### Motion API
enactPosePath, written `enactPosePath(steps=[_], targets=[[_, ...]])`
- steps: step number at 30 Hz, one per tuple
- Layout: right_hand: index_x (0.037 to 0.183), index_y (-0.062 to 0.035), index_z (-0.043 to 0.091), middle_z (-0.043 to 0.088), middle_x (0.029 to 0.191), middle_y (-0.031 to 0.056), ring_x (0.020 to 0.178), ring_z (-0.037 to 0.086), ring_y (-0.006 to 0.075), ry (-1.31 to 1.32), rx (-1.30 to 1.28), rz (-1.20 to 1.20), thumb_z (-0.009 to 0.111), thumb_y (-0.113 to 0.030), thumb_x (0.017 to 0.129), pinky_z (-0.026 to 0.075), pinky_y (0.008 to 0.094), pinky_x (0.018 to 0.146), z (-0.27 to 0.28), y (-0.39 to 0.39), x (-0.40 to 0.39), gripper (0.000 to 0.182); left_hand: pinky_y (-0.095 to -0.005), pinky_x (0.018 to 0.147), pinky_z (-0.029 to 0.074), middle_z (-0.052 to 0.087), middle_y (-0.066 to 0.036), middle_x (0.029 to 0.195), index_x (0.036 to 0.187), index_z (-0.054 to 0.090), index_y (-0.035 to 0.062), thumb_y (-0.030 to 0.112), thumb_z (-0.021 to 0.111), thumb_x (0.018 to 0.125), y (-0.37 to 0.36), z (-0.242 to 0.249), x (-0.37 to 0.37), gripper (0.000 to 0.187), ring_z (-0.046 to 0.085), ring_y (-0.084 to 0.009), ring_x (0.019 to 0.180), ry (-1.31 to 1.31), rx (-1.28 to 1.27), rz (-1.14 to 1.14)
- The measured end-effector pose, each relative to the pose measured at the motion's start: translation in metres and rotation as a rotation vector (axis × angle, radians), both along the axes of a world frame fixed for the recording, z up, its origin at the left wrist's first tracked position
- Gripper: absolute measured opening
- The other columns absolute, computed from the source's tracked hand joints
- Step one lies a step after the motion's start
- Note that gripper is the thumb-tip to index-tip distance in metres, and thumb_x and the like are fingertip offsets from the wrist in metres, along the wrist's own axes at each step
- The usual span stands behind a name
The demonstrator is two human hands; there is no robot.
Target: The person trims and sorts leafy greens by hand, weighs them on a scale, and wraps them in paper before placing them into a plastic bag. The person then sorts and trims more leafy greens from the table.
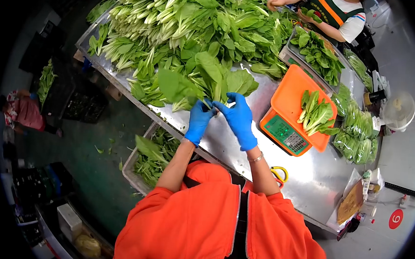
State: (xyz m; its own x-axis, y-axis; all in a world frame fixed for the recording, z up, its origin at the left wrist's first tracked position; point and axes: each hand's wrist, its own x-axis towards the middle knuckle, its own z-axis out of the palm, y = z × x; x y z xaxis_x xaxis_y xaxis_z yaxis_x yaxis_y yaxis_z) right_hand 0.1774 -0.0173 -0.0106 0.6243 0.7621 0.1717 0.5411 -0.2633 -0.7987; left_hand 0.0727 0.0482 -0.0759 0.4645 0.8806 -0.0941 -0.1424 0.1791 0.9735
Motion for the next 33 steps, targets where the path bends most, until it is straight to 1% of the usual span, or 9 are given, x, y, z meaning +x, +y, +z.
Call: enactPosePath(steps=[5,10,12,15,18,22,24,28,33], targets=[[0.101,-0.0025,0.056,0.055,0.075,0.0004,0.06,0.046,0.0061,0.884,0.047,0.268,0.058,-0.026,0.079,0.037,0.018,0.053,-0.023,0.001,0.012,0.033,-0.0261,0.059,0.044,0.054,-0.008,0.074,0.081,0.049,0.0014,0.007,0.066,0.065,-0.011,0.018,0.001,0.025,0.054,-0.0157,0.066,0.414,0.435,-0.033],[0.106,-0.0048,0.055,0.056,0.078,-0.002,0.06,0.044,0.0033,1.049,0.098,0.291,0.05,-0.026,0.083,0.034,0.0154,0.054,-0.043,-0.003,0.017,0.031,-0.0246,0.056,0.044,0.049,-0.007,0.078,0.085,0.047,0.0015,0.011,0.068,0.067,-0.008,0.036,0.0,0.029,0.051,-0.0143,0.061,0.305,0.639,-0.095],[0.107,-0.0044,0.055,0.057,0.08,-0.0014,0.063,0.046,0.0026,1.052,0.092,0.276,0.05,-0.025,0.084,0.034,0.0149,0.055,-0.033,-0.002,0.019,0.031,-0.0226,0.06,0.047,0.05,-0.006,0.079,0.091,0.047,0.0016,0.016,0.065,0.072,-0.007,0.039,-0.005,0.029,0.055,-0.012,0.067,0.239,0.504,-0.178],[0.108,-0.0021,0.054,0.059,0.089,0.0033,0.076,0.053,0.0078,1.117,0.093,0.359,0.054,-0.022,0.082,0.041,0.0195,0.067,-0.034,-0.002,0.025,0.033,-0.0225,0.063,0.048,0.054,-0.006,0.084,0.098,0.049,0.0027,0.02,0.058,0.08,0.001,0.039,-0.015,0.027,0.056,-0.0122,0.071,-0.063,-0.225,-0.27],[0.106,0.0006,0.054,0.059,0.096,0.007,0.087,0.055,0.0132,1.122,0.086,0.436,0.059,-0.02,0.078,0.043,0.0248,0.08,-0.033,-0.001,0.023,0.035,-0.0224,0.062,0.048,0.055,-0.004,0.085,0.105,0.048,0.0033,0.021,0.061,0.078,0.007,0.048,-0.018,0.034,0.056,-0.0117,0.072,-0.001,-0.371,-0.474],[0.103,0.0026,0.055,0.059,0.095,0.0084,0.085,0.055,0.0134,0.951,0.096,0.535,0.062,-0.019,0.076,0.043,0.0239,0.078,-0.031,0.0,0.02,0.035,-0.0218,0.064,0.046,0.055,-0.003,0.085,0.109,0.047,0.0035,0.02,0.061,0.078,0.011,0.039,-0.022,0.038,0.056,-0.0109,0.073,-0.066,-0.478,-0.602],[0.106,0.0021,0.053,0.059,0.094,0.0079,0.084,0.055,0.0141,0.887,-0.162,0.385,0.061,-0.017,0.074,0.044,0.024,0.075,-0.034,0.002,0.022,0.038,-0.0219,0.066,0.046,0.055,-0.003,0.086,0.109,0.047,0.0041,0.019,0.061,0.077,0.011,0.036,-0.023,0.037,0.055,-0.0103,0.074,-0.098,-0.484,-0.508],[0.113,0.0017,0.047,0.056,0.102,0.008,0.089,0.052,0.0115,0.989,0.167,0.332,0.055,-0.014,0.077,0.042,0.0237,0.076,-0.021,0.001,0.002,0.04,-0.0224,0.065,0.046,0.056,-0.003,0.088,0.108,0.047,0.0044,0.017,0.061,0.077,0.015,0.035,-0.023,0.037,0.055,-0.0103,0.075,-0.074,-0.452,-0.413],[0.1,-0.0008,0.054,0.056,0.091,0.0057,0.082,0.054,0.0113,1.021,0.097,0.281,0.054,-0.017,0.081,0.044,0.0228,0.073,-0.021,0.004,-0.004,0.026,-0.0255,0.065,0.045,0.056,-0.003,0.091,0.109,0.046,0.0058,0.016,0.063,0.075,0.022,0.031,-0.028,0.039,0.055,-0.0122,0.078,0.039,-0.404,-0.29]])
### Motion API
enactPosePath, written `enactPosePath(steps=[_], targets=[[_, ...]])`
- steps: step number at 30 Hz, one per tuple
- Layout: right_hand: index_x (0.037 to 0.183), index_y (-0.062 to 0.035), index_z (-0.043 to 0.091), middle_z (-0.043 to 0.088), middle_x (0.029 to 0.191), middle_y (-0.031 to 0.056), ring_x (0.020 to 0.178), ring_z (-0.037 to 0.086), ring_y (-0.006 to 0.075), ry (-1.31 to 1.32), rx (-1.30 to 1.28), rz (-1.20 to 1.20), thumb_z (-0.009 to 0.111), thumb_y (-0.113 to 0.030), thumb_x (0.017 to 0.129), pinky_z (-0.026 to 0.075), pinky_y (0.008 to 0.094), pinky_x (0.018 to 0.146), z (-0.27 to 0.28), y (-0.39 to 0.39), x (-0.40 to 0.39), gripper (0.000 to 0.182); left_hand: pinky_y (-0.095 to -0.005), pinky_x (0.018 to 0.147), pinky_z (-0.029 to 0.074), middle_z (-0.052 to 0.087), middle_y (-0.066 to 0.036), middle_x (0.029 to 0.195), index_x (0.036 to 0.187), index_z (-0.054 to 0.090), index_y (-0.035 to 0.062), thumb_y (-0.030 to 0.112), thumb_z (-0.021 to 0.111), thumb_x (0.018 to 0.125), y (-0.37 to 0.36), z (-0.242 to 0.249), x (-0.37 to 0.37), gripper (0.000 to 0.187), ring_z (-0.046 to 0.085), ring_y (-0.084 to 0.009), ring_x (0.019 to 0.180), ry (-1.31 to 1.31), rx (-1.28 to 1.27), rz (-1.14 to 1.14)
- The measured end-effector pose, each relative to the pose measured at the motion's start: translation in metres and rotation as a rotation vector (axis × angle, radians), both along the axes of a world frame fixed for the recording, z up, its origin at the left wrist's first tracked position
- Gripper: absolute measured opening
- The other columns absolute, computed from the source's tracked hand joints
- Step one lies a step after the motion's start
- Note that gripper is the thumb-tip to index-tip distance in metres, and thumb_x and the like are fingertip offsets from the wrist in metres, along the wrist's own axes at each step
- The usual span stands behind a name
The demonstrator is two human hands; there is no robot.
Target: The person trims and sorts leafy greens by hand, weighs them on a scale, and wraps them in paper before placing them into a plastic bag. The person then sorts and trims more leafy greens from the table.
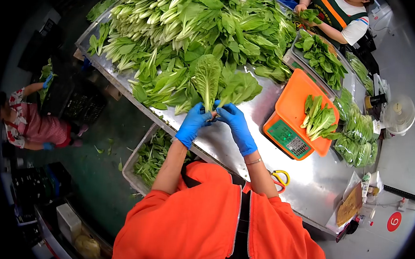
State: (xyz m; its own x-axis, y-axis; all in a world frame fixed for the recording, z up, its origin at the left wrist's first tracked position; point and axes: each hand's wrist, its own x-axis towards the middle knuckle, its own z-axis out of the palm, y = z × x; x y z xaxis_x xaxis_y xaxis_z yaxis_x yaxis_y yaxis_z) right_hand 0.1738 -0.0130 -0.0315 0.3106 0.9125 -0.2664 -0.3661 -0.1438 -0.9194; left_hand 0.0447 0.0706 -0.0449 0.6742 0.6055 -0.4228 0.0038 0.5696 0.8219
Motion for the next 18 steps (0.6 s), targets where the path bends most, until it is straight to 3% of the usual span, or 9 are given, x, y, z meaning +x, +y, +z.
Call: enactPosePath(steps=[5,7,9,11,13,14,16,17,18], targets=[[0.094,-0.0016,0.057,0.059,0.084,0.0044,0.074,0.055,0.0113,0.09,-0.039,-0.151,0.056,-0.02,0.081,0.045,0.0234,0.068,-0.005,0.005,-0.007,0.023,-0.0274,0.067,0.046,0.056,-0.004,0.091,0.107,0.046,0.0048,0.017,0.062,0.076,-0.001,0.002,-0.002,0.037,0.055,-0.0132,0.079,0.072,0.028,-0.011],[0.093,-0.0014,0.058,0.059,0.082,0.0047,0.071,0.055,0.0116,0.101,-0.036,-0.195,0.056,-0.02,0.081,0.046,0.0236,0.066,0.003,0.003,-0.019,0.023,-0.0238,0.063,0.047,0.057,-0.007,0.084,0.097,0.048,0.0019,0.017,0.06,0.078,0.002,-0.002,-0.008,0.028,0.057,-0.0136,0.073,-0.128,-0.056,0.196],[0.09,0.0022,0.056,0.059,0.082,0.007,0.072,0.056,0.0122,0.071,0.048,-0.242,0.058,-0.02,0.08,0.046,0.0221,0.067,0.013,0.002,-0.037,0.024,-0.0248,0.066,0.047,0.056,-0.007,0.083,0.092,0.049,0.0016,0.018,0.059,0.078,0.015,0.007,-0.021,0.024,0.055,-0.0147,0.074,-0.034,0.101,0.338],[0.092,0.0008,0.057,0.06,0.081,0.0055,0.071,0.056,0.0113,-0.058,0.075,-0.084,0.056,-0.023,0.081,0.045,0.0229,0.065,0.015,-0.001,-0.05,0.025,-0.027,0.069,0.045,0.056,-0.007,0.084,0.091,0.049,0.0033,0.023,0.058,0.08,0.038,0.01,-0.043,0.024,0.055,-0.0146,0.074,-0.226,0.314,0.481],[0.094,-0.0026,0.058,0.061,0.082,0.0077,0.07,0.057,0.0149,-0.342,0.082,0.264,0.057,-0.03,0.08,0.045,0.0264,0.065,0.003,-0.004,-0.059,0.031,-0.0262,0.069,0.046,0.055,-0.006,0.086,0.1,0.047,0.0026,0.017,0.053,0.083,0.055,0.023,-0.07,0.024,0.054,-0.0137,0.077,-0.157,0.37,0.726],[0.094,-0.0026,0.058,0.061,0.082,0.0077,0.07,0.057,0.0149,-0.342,0.082,0.261,0.057,-0.03,0.08,0.045,0.0264,0.065,0.004,-0.004,-0.058,0.031,-0.0257,0.072,0.045,0.054,-0.007,0.093,0.104,0.045,0.0036,0.015,0.053,0.082,0.057,0.036,-0.083,0.026,0.053,-0.014,0.082,-0.186,0.395,0.725],[0.092,-0.0056,0.059,0.06,0.08,0.0125,0.07,0.058,0.0233,-0.858,-0.13,0.375,0.06,-0.04,0.073,0.045,0.031,0.066,0.008,-0.004,-0.05,0.039,-0.0287,0.073,0.045,0.054,-0.009,0.097,0.109,0.044,0.0044,0.011,0.051,0.082,0.058,0.042,-0.104,0.029,0.053,-0.0159,0.085,-0.213,0.384,0.72],[0.087,-0.0058,0.058,0.06,0.079,0.0129,0.07,0.058,0.0278,-1.075,-0.244,0.128,0.061,-0.049,0.068,0.045,0.0332,0.063,-0.004,-0.002,-0.037,0.048,-0.0299,0.074,0.045,0.054,-0.01,0.098,0.11,0.043,0.005,0.009,0.051,0.081,0.058,0.042,-0.111,0.03,0.053,-0.0168,0.087,-0.255,0.341,0.71],[0.084,-0.0048,0.053,0.059,0.074,0.0123,0.065,0.057,0.0282,-1.032,-0.373,-0.052,0.061,-0.053,0.066,0.045,0.0357,0.059,-0.006,0.002,-0.022,0.052,-0.0299,0.074,0.045,0.054,-0.01,0.098,0.11,0.043,0.005,0.009,0.051,0.081,0.055,0.039,-0.113,0.03,0.053,-0.0168,0.087,-0.255,0.339,0.71]])
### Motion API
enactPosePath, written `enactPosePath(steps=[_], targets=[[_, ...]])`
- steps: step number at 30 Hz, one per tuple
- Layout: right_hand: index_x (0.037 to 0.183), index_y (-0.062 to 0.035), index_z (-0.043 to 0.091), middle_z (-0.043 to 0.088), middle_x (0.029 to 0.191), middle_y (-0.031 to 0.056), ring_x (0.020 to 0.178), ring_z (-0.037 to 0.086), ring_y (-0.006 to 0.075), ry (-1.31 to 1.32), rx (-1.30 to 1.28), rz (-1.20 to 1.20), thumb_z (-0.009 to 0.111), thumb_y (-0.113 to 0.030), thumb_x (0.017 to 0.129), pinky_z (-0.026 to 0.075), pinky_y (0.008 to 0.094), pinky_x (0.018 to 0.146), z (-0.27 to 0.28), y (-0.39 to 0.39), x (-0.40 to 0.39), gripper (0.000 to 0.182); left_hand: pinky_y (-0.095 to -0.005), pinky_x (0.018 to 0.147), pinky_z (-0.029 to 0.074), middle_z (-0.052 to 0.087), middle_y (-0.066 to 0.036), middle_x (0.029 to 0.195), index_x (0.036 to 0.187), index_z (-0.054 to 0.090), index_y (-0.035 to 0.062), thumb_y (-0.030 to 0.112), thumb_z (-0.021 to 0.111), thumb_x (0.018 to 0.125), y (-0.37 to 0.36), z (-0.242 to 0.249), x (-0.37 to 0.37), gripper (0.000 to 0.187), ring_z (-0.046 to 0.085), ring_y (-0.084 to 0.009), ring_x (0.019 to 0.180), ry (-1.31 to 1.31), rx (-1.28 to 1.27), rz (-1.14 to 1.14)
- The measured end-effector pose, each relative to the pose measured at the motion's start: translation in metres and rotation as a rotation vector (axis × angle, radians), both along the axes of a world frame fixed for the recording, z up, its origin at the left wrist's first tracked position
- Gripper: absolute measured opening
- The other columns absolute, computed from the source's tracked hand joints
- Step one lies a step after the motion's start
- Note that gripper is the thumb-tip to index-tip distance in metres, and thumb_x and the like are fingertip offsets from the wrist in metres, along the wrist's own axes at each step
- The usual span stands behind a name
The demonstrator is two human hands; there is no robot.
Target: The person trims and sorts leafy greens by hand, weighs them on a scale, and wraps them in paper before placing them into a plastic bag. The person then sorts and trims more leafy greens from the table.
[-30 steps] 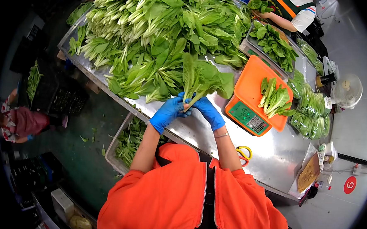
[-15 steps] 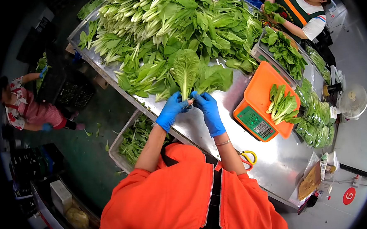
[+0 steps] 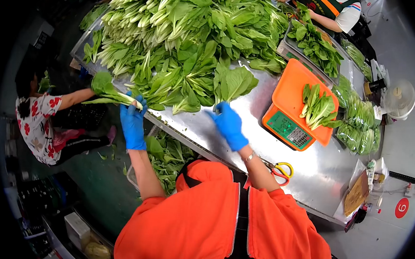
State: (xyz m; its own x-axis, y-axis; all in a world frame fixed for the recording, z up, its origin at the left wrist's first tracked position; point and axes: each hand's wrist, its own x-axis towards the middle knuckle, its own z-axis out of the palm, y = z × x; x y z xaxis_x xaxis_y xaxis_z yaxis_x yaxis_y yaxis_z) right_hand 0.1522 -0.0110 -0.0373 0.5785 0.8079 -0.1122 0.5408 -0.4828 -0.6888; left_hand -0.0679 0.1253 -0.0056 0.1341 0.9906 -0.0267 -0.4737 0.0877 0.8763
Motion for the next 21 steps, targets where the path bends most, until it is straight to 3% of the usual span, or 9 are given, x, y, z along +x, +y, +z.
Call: enactPosePath(steps=[3,5,7,9,10,12,13,17,21], targets=[[0.083,-0.0036,0.049,0.057,0.066,0.012,0.062,0.056,0.0293,-0.188,-0.131,-0.071,0.065,-0.048,0.064,0.044,0.0375,0.055,-0.019,0.001,0.029,0.05,-0.0322,0.073,0.045,0.055,-0.008,0.094,0.105,0.046,0.0077,0.005,0.05,0.079,-0.009,-0.024,0.004,0.026,0.054,-0.0194,0.083,-0.092,-0.159,-0.129],[0.082,-0.0037,0.05,0.057,0.066,0.0122,0.063,0.057,0.0289,-0.161,-0.095,-0.068,0.065,-0.045,0.065,0.044,0.0372,0.055,-0.039,0.001,0.025,0.047,-0.0307,0.067,0.043,0.053,-0.006,0.087,0.097,0.049,0.0078,0.003,0.049,0.077,-0.019,-0.054,0.025,0.02,0.051,-0.0184,0.075,-0.355,-0.27,-0.325],[0.082,-0.0038,0.051,0.057,0.066,0.0125,0.064,0.057,0.0286,-0.136,-0.057,-0.059,0.065,-0.043,0.065,0.044,0.0369,0.055,-0.052,0.0,0.027,0.045,-0.0274,0.059,0.04,0.049,-0.003,0.077,0.09,0.05,0.0084,0.003,0.05,0.078,-0.029,-0.06,0.052,0.014,0.047,-0.0141,0.066,-0.359,-0.409,-0.437],[0.079,-0.002,0.051,0.058,0.066,0.0114,0.058,0.058,0.0222,0.06,-0.078,-0.151,0.064,-0.038,0.068,0.045,0.0321,0.055,-0.06,0.0,0.034,0.04,-0.0241,0.053,0.034,0.043,0.001,0.065,0.088,0.049,0.0103,0.005,0.051,0.079,-0.035,-0.059,0.069,0.011,0.041,-0.0098,0.057,-0.266,-0.453,-0.372],[0.079,-0.0034,0.051,0.058,0.067,0.0073,0.06,0.058,0.0157,0.4,0.031,-0.163,0.062,-0.027,0.074,0.045,0.0263,0.054,-0.065,-0.002,0.04,0.026,-0.023,0.051,0.031,0.04,0.002,0.061,0.088,0.049,0.0111,0.007,0.052,0.08,-0.035,-0.062,0.072,0.01,0.037,-0.0089,0.054,-0.309,-0.472,-0.439],[0.08,-0.0044,0.051,0.058,0.067,0.0054,0.061,0.058,0.0135,0.667,0.156,-0.21,0.06,-0.023,0.076,0.045,0.0242,0.054,-0.05,-0.016,0.047,0.021,-0.0212,0.048,0.024,0.03,0.005,0.055,0.089,0.05,0.0118,0.012,0.053,0.082,-0.037,-0.065,0.08,0.008,0.028,-0.0076,0.049,-0.335,-0.516,-0.542],[0.08,-0.0054,0.051,0.057,0.068,0.0035,0.061,0.058,0.0113,0.933,0.285,-0.25,0.059,-0.018,0.077,0.045,0.0221,0.054,-0.039,-0.021,0.049,0.015,-0.0212,0.048,0.024,0.03,0.005,0.055,0.089,0.05,0.0118,0.012,0.053,0.082,-0.04,-0.065,0.085,0.008,0.028,-0.0076,0.049,-0.338,-0.515,-0.547],[0.082,-0.0066,0.05,0.057,0.076,0.0049,0.065,0.058,0.0131,1.035,0.358,-0.312,0.059,-0.019,0.078,0.046,0.0224,0.057,-0.042,-0.03,0.052,0.016,-0.0223,0.052,0.035,0.043,0.002,0.063,0.091,0.051,0.0085,0.016,0.054,0.082,-0.052,-0.086,0.098,0.012,0.041,-0.0089,0.056,-0.251,-0.523,-0.584],[0.085,-0.0045,0.049,0.056,0.077,0.0062,0.068,0.058,0.014,1.112,0.48,-0.345,0.059,-0.015,0.078,0.046,0.0226,0.059,-0.034,-0.026,0.042,0.016,-0.0291,0.073,0.044,0.056,-0.007,0.094,0.105,0.049,0.003,0.017,0.048,0.086,-0.074,-0.076,0.12,0.024,0.054,-0.0172,0.083,-0.063,-0.525,-0.605]])
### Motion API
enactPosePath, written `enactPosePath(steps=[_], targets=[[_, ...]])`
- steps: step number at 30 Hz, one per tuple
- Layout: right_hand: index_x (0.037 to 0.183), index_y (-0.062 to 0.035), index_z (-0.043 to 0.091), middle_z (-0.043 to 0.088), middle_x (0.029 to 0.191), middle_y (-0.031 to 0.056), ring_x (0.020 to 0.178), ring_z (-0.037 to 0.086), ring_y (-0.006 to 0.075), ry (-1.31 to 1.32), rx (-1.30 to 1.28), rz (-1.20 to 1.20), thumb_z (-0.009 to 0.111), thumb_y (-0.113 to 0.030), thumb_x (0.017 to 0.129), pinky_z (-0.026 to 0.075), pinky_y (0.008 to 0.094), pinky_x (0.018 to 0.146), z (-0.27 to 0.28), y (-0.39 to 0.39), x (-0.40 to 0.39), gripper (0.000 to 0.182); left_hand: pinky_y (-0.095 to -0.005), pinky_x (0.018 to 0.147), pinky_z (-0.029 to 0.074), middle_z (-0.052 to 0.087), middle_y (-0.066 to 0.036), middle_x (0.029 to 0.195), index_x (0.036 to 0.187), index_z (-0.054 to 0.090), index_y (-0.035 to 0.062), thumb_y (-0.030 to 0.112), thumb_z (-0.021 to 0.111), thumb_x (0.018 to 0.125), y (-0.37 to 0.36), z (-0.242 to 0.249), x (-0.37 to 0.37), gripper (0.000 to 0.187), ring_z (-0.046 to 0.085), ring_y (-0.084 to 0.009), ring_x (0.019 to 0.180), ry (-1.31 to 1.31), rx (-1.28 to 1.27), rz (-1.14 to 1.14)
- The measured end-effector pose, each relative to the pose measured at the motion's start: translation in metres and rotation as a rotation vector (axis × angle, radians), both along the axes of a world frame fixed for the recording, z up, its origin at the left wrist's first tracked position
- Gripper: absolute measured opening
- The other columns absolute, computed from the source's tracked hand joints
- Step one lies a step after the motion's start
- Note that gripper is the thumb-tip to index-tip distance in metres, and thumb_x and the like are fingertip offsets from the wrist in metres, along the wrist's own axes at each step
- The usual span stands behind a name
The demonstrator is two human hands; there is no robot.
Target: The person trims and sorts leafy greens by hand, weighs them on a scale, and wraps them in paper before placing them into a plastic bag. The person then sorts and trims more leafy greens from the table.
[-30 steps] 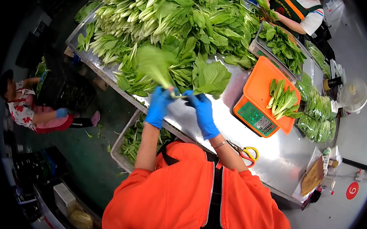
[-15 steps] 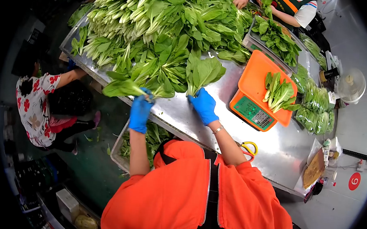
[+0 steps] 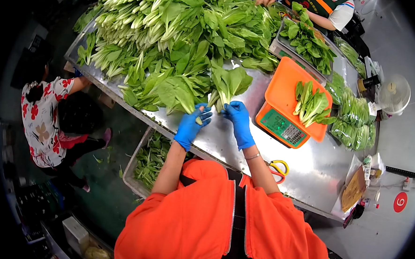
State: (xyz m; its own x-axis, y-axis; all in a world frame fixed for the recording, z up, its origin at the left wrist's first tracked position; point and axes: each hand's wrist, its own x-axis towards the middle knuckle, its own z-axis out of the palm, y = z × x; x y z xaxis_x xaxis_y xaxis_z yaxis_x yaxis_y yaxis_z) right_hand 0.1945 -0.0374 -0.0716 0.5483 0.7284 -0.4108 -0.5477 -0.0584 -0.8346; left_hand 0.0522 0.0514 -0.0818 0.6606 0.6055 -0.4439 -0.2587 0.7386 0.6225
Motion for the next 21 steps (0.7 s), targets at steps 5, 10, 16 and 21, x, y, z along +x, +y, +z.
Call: enactPosePath(steps=[5,10,16,21], targets=[[0.094,0.0008,0.046,0.054,0.087,0.0092,0.073,0.056,0.0124,-0.329,0.142,-0.038,0.058,-0.006,0.078,0.047,0.0226,0.062,0.032,0.002,-0.025,0.021,-0.0321,0.079,0.045,0.055,-0.007,0.101,0.112,0.045,0.0026,0.014,0.05,0.084,-0.009,0.012,0.013,0.031,0.054,-0.0189,0.091,-0.181,-0.026,-0.048],[0.098,0.0026,0.048,0.057,0.085,0.008,0.07,0.056,0.0107,-0.437,0.086,0.098,0.055,-0.006,0.08,0.048,0.0222,0.06,0.032,0.007,-0.043,0.021,-0.0249,0.07,0.046,0.056,-0.004,0.095,0.106,0.049,0.0004,0.01,0.06,0.077,-0.011,0.024,0.016,0.032,0.054,-0.0135,0.083,-0.092,0.163,0.135],[0.097,0.0018,0.049,0.06,0.083,0.0092,0.066,0.059,0.0143,-0.222,0.148,0.039,0.05,-0.01,0.083,0.049,0.0232,0.055,0.043,0.023,-0.051,0.018,-0.024,0.068,0.045,0.057,-0.005,0.094,0.104,0.05,-0.0008,0.009,0.061,0.077,0.006,0.022,0.007,0.031,0.054,-0.0129,0.08,-0.036,0.194,0.26],[0.09,-0.0002,0.051,0.061,0.082,0.011,0.069,0.06,0.0178,-0.05,0.128,-0.02,0.049,-0.016,0.082,0.048,0.0248,0.058,0.028,0.025,-0.036,0.018,-0.0266,0.075,0.046,0.056,-0.013,0.102,0.111,0.046,-0.0016,0.015,0.052,0.084,0.023,0.067,-0.02,0.033,0.055,-0.0173,0.09,-0.039,0.205,0.359]])
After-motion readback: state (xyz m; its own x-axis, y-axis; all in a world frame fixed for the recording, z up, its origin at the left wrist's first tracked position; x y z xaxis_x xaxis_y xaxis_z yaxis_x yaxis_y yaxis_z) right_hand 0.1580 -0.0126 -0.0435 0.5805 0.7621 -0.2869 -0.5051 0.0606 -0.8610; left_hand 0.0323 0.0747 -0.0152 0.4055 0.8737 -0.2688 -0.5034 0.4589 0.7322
